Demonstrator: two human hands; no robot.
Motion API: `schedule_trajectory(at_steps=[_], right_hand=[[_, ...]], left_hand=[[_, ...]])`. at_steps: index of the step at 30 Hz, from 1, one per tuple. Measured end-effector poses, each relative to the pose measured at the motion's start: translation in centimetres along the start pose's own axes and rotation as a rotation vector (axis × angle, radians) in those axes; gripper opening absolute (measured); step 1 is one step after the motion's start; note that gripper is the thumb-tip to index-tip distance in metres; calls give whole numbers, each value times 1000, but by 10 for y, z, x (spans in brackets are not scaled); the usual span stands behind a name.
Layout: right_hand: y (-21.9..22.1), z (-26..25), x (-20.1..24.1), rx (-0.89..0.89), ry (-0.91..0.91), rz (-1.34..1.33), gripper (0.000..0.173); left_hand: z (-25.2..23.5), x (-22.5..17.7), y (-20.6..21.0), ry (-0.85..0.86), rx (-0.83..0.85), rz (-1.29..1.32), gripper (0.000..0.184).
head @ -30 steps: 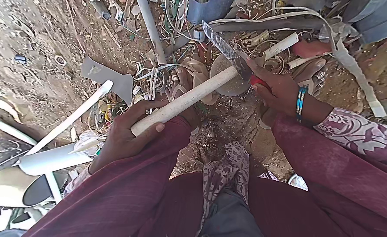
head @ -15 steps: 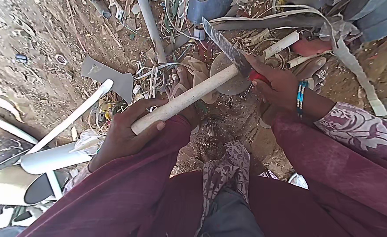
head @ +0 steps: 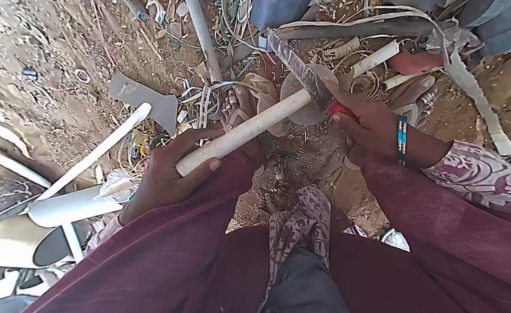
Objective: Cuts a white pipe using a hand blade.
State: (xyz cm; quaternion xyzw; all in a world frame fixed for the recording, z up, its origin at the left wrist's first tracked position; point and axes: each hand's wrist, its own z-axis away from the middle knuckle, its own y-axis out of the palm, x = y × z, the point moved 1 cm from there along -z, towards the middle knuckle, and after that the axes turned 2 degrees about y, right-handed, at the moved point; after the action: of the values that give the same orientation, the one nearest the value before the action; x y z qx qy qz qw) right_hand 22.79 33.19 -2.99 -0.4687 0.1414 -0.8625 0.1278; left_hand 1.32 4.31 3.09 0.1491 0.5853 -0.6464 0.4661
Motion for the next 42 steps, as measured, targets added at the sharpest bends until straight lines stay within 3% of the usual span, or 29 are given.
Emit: schedule_trajectory(at_steps=[5,9,11,16,20,24,33,36,39,42], right_hand=[[9,2,12,42,-257,13,57],[-2,-5,-1,-11,76,34,60],[-3,-5,0,-20,127,55,60],[6,3,10,64,-211,-6,57],[3,7,4,-5,-190,-122,56],[-4,9,-6,-137,-157,-162,57],[-5,13,-9,-135,-160,-185,58],[-5,13,-9,-145,-168,-215,58],[-5,12,-8,-160,-202,-224,58],[-4,13,-7,-168,-214,-236,57]], left_hand=[[0,1,1,-10,-8,9,55],[-1,0,1,10,-13,9,55],[-1,0,1,18,-12,2,54],[-1,0,1,-17,-51,6,53],[0,2,1,16,-188,47,41],[-3,3,-3,81,-263,267,37],[2,22,-39,29,-586,975,28],[-7,23,-43,-22,-464,1117,50],[-33,7,-29,-278,-560,1132,57],[-53,19,-23,-588,-642,1241,58]])
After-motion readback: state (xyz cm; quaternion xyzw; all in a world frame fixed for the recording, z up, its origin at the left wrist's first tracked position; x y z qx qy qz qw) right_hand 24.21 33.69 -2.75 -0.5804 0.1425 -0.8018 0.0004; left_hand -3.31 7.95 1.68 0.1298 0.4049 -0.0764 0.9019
